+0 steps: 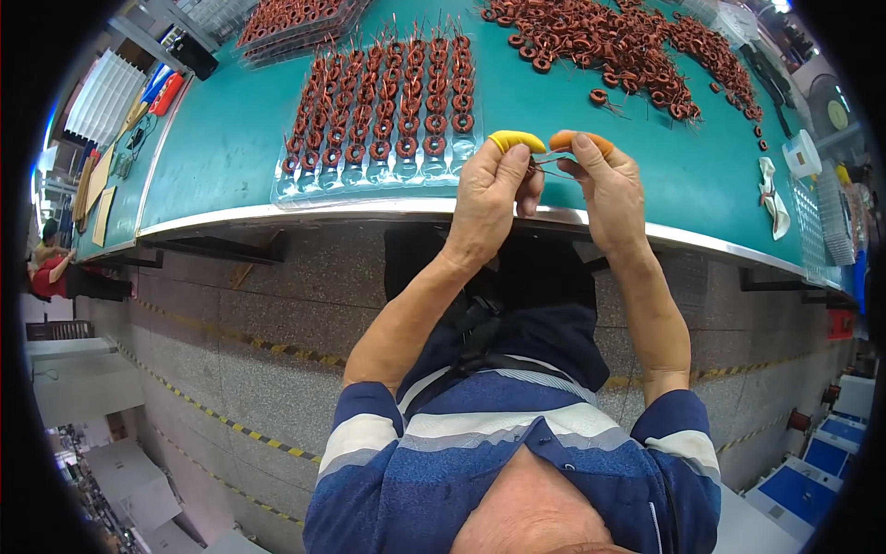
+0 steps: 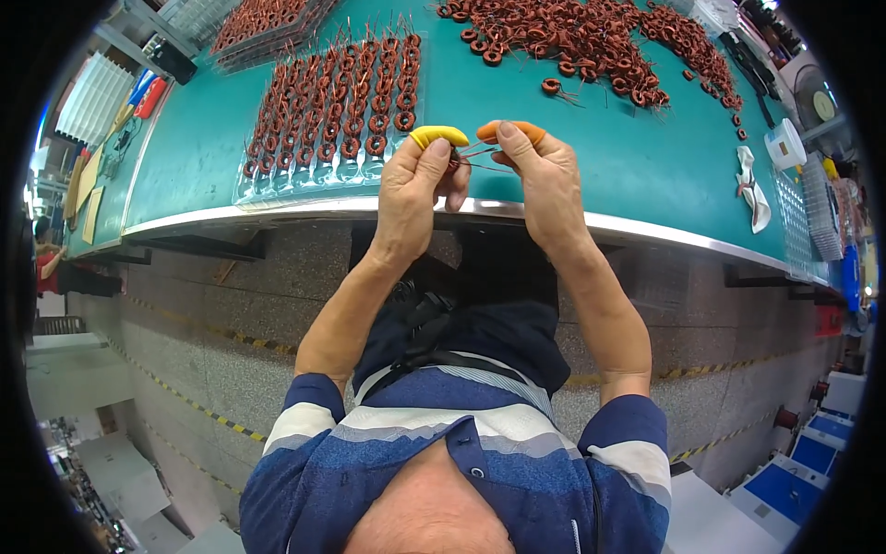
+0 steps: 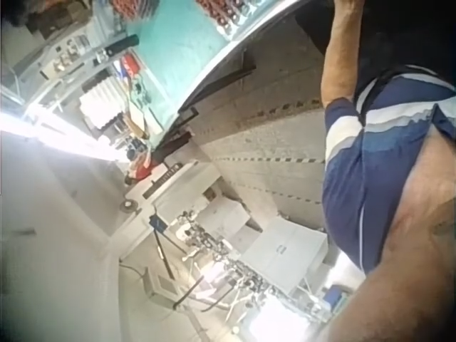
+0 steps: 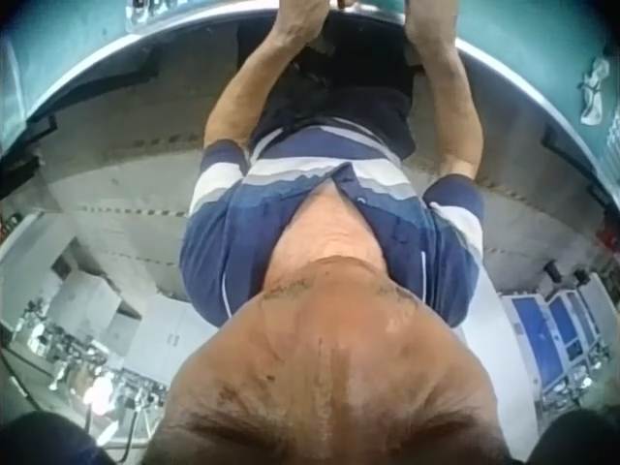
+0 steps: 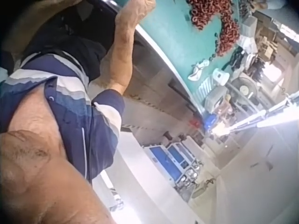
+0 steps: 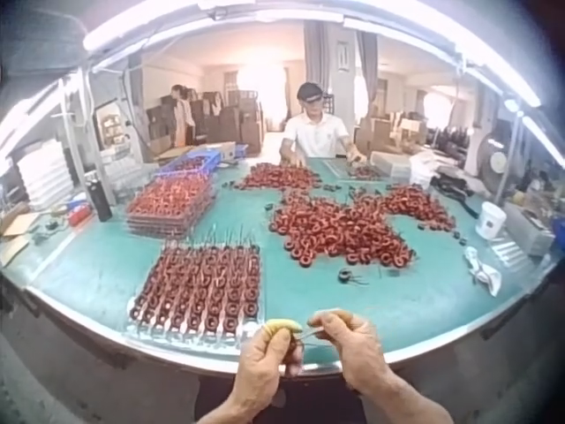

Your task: Sorting small toroidal inductors and placing them into a plastic tray.

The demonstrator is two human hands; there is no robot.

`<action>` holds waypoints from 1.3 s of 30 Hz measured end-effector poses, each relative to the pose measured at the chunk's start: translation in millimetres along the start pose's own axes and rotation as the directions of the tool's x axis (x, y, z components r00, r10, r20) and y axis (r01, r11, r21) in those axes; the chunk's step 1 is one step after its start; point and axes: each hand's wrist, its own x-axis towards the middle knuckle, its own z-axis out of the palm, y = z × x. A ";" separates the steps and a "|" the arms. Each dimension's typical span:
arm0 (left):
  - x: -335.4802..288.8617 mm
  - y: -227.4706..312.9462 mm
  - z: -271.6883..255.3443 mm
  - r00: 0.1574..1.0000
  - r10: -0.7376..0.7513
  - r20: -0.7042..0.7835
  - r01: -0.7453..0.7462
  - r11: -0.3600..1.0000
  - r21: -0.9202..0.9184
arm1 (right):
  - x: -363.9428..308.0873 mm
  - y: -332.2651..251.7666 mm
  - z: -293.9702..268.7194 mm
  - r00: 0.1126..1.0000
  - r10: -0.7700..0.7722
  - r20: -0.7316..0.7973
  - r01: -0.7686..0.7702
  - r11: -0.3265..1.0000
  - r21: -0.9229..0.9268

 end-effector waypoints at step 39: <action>-19.9 -3.2 -17.9 0.978 0.013 0.209 -0.101 0.902 0.419 | -14.1 17.0 -8.5 0.977 0.215 -0.001 -0.213 0.972 0.096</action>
